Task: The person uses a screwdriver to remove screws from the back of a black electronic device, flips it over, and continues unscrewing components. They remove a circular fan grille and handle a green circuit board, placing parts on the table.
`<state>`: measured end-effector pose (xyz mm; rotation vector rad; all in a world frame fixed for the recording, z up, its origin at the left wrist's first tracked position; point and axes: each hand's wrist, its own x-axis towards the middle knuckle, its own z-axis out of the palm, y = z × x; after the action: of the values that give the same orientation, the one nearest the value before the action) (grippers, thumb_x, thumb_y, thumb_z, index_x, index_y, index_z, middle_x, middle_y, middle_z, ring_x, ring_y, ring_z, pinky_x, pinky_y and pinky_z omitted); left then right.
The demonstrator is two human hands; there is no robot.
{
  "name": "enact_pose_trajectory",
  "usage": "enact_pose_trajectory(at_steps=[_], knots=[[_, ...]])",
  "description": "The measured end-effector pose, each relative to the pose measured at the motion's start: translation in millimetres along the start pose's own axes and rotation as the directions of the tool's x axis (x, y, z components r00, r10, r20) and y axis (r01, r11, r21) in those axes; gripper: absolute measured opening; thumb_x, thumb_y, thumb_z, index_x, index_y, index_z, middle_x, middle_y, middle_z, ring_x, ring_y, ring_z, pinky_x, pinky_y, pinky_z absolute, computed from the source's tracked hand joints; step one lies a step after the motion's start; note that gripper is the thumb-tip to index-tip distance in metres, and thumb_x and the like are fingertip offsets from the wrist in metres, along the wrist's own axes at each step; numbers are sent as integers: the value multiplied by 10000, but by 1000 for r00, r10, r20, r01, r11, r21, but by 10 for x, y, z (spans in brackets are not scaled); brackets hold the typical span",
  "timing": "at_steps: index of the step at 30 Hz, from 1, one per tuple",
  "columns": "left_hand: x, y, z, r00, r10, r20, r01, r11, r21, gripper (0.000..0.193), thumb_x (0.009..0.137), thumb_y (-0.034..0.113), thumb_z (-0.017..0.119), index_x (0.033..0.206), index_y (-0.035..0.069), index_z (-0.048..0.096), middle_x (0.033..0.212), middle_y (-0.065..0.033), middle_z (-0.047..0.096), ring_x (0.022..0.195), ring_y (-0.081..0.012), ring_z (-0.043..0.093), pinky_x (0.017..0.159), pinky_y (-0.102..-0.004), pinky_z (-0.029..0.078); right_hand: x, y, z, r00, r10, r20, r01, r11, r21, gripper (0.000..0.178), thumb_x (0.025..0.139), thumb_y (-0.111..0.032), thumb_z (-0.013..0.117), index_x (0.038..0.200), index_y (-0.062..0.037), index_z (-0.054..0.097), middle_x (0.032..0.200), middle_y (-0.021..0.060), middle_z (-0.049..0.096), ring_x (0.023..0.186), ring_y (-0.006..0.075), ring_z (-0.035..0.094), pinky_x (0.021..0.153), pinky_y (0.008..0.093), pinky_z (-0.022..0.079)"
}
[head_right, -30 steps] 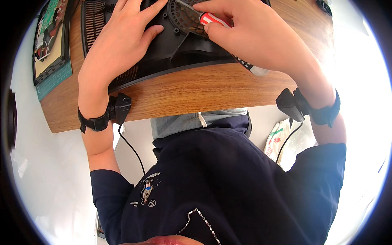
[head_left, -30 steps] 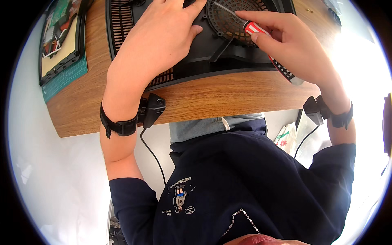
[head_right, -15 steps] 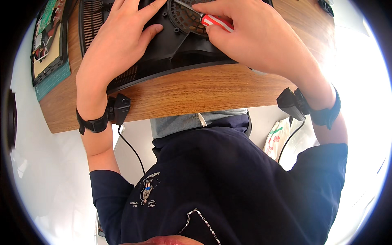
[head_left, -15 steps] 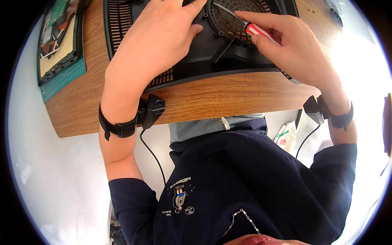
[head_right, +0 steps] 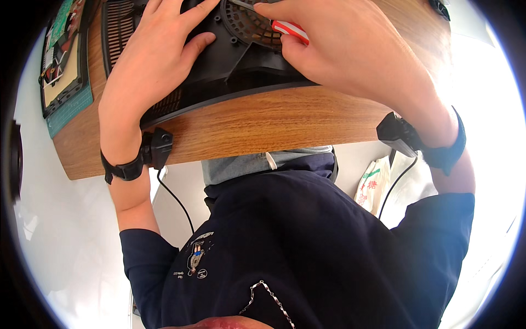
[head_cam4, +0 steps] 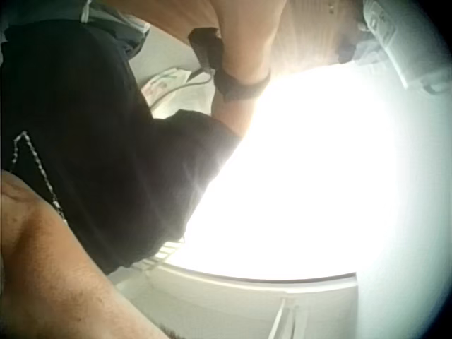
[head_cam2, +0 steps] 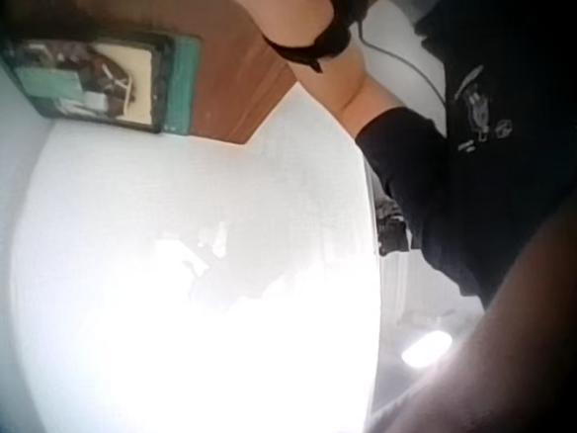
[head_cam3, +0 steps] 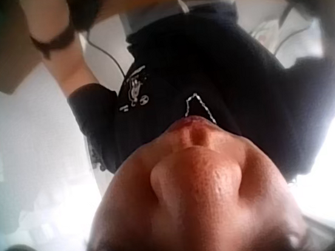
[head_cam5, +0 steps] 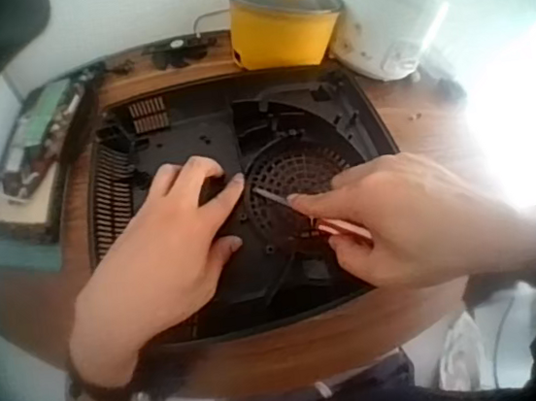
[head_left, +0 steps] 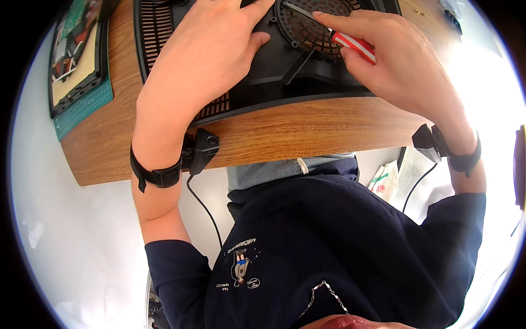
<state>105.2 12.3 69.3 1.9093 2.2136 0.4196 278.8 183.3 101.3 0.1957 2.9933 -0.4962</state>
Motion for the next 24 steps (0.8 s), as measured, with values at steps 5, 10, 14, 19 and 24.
enact_pose_trajectory(at_steps=[5, 10, 14, 19, 24], knots=[[-3, 88, -53, 1000, -31, 3, 31, 999, -18, 444, 930, 82, 681, 1338, -66, 588, 1297, -182, 499, 1217, -349, 496, 1039, -410, 478, 27, -59, -29, 988, 128, 85, -138, 983, 122, 410, 936, -79, 599, 1336, -99, 686, 881, 159, 677, 744, 308, 634, 710, 392, 492], [-20, 33, 0, 1000, -26, 1, 26, 1000, -17, 448, 925, 77, 681, 1338, -69, 587, 1296, -181, 503, 1216, -353, 494, 1047, -411, 470, 171, -166, -207, 900, 276, 338, -373, 888, 268, 369, 992, -131, 575, 1344, -62, 659, 854, 144, 686, 718, 252, 660, 669, 341, 506], [62, 46, -36, 999, -9, 33, 10, 1000, -18, 450, 925, 75, 680, 1341, -69, 588, 1297, -182, 504, 1213, -353, 494, 1060, -410, 460, 235, -331, -618, 832, 265, 488, -507, 721, 473, 366, 1016, -128, 503, 1324, -15, 664, 735, 149, 672, 635, 187, 670, 593, 325, 531], [16, 63, -33, 997, -54, 50, 54, 998, -13, 463, 932, 93, 669, 1355, -74, 580, 1311, -182, 493, 1221, -348, 489, 1066, -410, 453, 191, -118, -347, 933, 227, 278, -293, 930, 224, 366, 967, -127, 572, 1302, -37, 687, 836, 183, 705, 743, 262, 689, 684, 380, 531], [15, 49, -32, 998, -35, 48, 35, 999, -1, 482, 940, 109, 660, 1371, -85, 564, 1324, -186, 483, 1239, -343, 478, 1078, -408, 443, 58, -242, -400, 980, 162, 112, -138, 971, -196, 382, 917, -133, 665, 1293, -81, 710, 861, 139, 670, 791, 283, 661, 715, 382, 511]])
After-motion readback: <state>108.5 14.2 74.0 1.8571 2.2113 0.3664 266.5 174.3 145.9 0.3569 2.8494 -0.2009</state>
